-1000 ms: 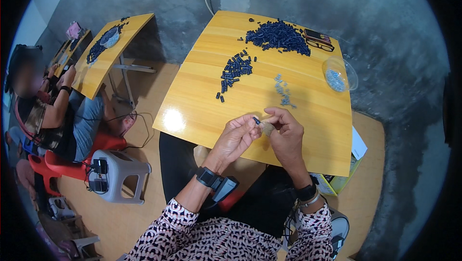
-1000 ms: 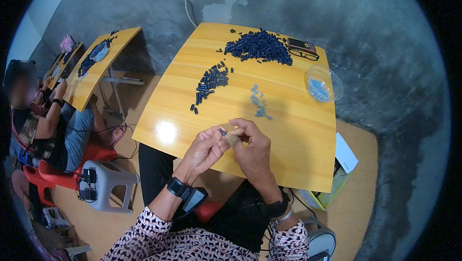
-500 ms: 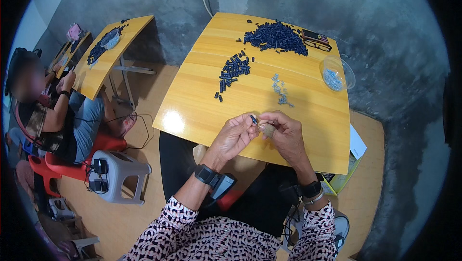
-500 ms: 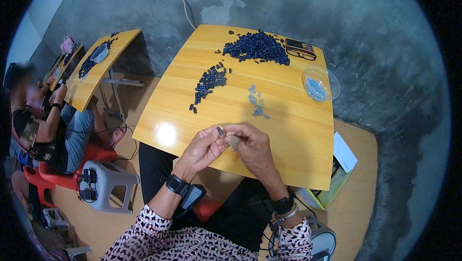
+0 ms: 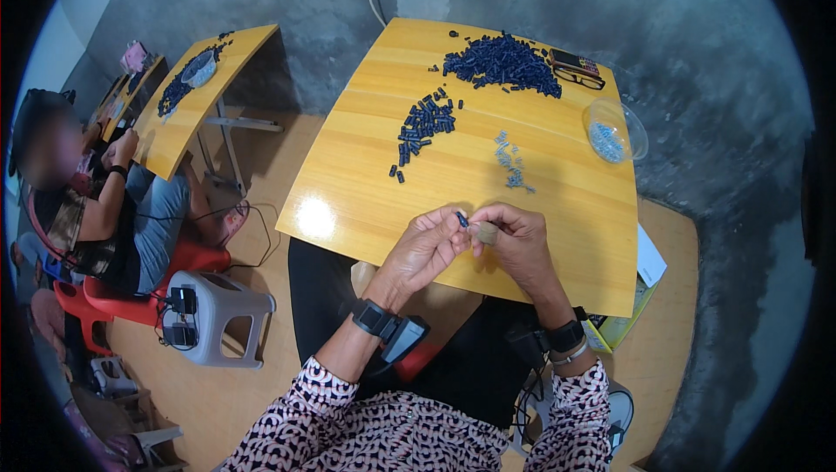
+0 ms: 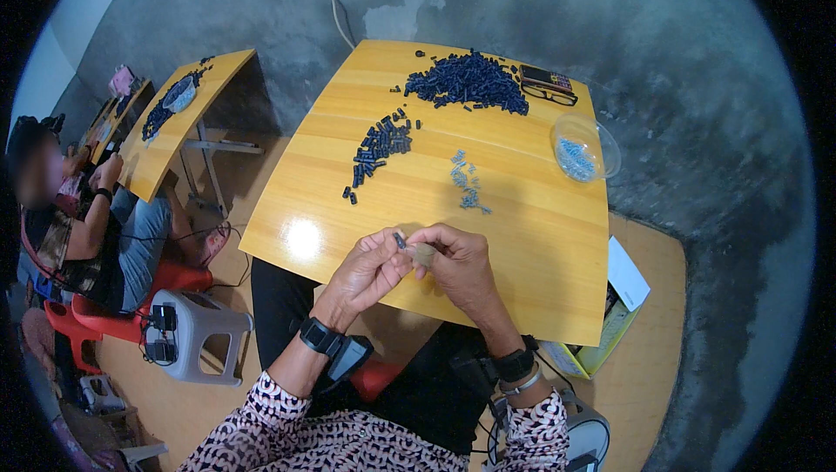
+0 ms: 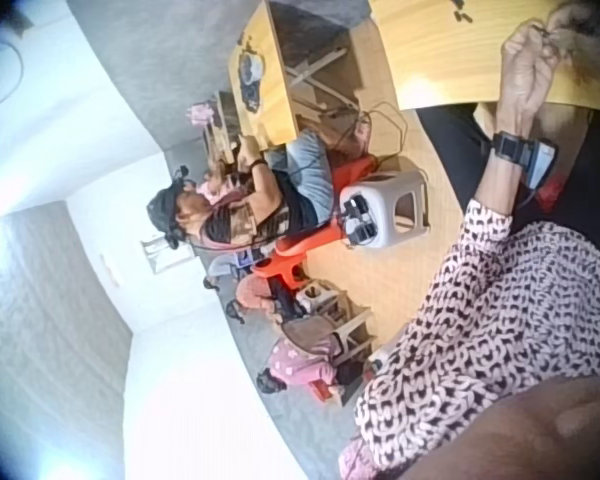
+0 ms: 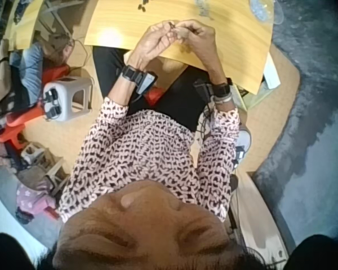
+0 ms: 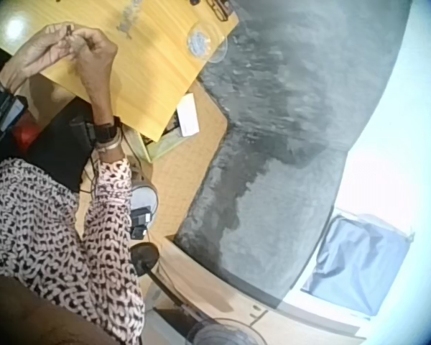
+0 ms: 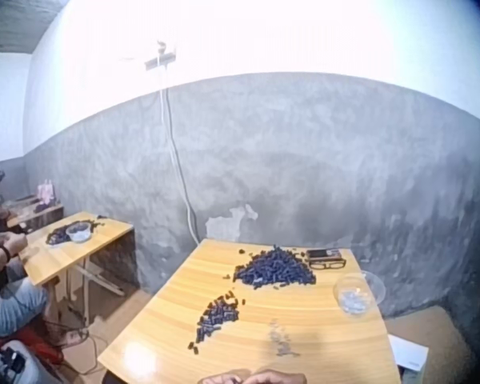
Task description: Manually assembling small blue plastic parts with a silver component.
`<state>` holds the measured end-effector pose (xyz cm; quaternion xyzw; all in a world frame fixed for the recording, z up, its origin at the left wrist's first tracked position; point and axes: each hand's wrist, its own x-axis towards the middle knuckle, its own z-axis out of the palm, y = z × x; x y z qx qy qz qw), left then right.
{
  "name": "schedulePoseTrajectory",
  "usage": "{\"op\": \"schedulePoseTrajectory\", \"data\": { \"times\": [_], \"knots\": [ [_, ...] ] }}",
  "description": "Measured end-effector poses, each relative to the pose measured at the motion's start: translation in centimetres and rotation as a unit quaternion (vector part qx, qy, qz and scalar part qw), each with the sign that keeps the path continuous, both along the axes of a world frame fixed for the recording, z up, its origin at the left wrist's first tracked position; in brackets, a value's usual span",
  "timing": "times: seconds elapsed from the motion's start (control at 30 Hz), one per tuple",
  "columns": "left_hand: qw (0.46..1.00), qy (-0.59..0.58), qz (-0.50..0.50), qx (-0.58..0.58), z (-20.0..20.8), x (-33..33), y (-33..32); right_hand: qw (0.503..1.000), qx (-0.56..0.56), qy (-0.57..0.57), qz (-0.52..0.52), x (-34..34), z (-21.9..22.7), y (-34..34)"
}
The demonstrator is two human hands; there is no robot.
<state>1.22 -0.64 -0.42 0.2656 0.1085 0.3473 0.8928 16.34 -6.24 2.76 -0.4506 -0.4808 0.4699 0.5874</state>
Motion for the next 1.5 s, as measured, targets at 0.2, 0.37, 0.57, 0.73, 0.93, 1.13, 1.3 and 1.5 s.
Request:
{"op": "schedulePoseTrajectory", "data": {
  "times": [0.2, 0.37, 0.57, 0.73, 0.93, 1.13, 1.3, 1.5],
  "knots": [
    [0.999, -0.036, -0.018, -0.001, -0.1, -0.1, 0.0, 1.0, -0.009, 0.011, 0.015, 0.0, 0.2, 0.1],
    [1.0, -0.002, 0.011, -0.006, -0.4, 0.0, 0.0, 1.0, -0.015, -0.012, -0.012, -0.4, 0.3, 0.0],
    [1.0, -0.011, 0.023, -0.009, 0.0, 0.2, 0.0, 0.987, 0.046, -0.082, -0.133, -2.3, -0.7, -0.1],
    [0.998, -0.033, 0.012, -0.042, 0.0, -0.1, 0.2, 0.985, 0.083, -0.101, -0.113, -2.3, -0.2, 0.1],
    [0.998, -0.053, 0.0, -0.03, -0.2, -0.1, 0.2, 0.983, 0.085, -0.121, -0.106, -2.0, -0.5, 0.2],
    [0.999, -0.036, 0.016, -0.038, -0.3, 0.0, 0.2, 0.979, 0.097, -0.126, -0.129, -2.1, -0.6, 0.3],
    [0.998, -0.016, 0.038, -0.042, -0.3, 0.2, 0.0, 0.961, 0.122, -0.17, -0.179, -2.9, -0.7, 0.2],
    [0.998, -0.026, 0.054, -0.033, -0.5, 0.4, 0.2, 0.912, 0.179, -0.285, -0.236, -3.8, 0.1, 0.6]
  ]
}}
